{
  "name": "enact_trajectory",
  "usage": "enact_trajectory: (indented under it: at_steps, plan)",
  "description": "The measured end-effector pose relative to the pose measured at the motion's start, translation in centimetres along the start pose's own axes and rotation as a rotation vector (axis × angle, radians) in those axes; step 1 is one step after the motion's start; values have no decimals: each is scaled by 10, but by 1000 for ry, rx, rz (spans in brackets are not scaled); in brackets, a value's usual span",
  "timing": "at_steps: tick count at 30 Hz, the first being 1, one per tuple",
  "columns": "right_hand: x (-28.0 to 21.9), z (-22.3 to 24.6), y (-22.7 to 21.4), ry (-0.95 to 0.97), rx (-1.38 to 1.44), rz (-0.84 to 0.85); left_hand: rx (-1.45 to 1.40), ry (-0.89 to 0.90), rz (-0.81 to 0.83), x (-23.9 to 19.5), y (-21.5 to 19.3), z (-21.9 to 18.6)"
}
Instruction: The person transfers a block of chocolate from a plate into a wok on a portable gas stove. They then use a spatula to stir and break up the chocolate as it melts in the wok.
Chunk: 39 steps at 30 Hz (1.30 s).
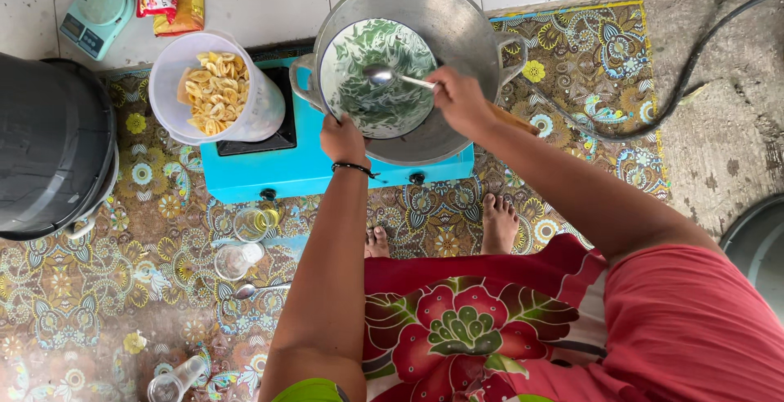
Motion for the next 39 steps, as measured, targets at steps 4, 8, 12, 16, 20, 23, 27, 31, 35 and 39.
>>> enact_trajectory:
  at_steps: [4,8,12,16,20,23,27,31,35,39]
  plan:
    - [4,72,-12,153,-78,367,-435,-513,230,13,2,23]
    - [12,107,-48,212,-155,547,-546,-566,284,10,-33,20]
    - [12,66,-83,491,-406,531,-547,-595,269,-8,-78,34]
    - [-40,7,-84,521,-691,753,-541,-617,224,-42,-128,79]
    - [-95,-82,-73,501,-754,835,-548,-714,112,-72,-158,175]
    - [-90,-58,-77,546,-656,777,-581,-787,34,-100,-171,241]
    - [-67,-5,-91,529,-572,689,-711,-941,-125,-131,-177,326]
    - [-61,35,-115,475,-543,558,-737,-1004,-107,-146,-188,361]
    - [-58,83,-139,506,-764,679,-793,-1149,-254,-150,-184,380]
    - [-67,103,-148,613,-822,716,-631,-1169,-270,-138,-178,401]
Point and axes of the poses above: each hand's wrist, its own x-axis towards the middle knuckle, its own y-axis out of the palm, z = x × y, the point moved 3 cm from there along x, towards the middle knuckle, and after that the axes turned 9 degrees about -y, right-handed, at the moved point
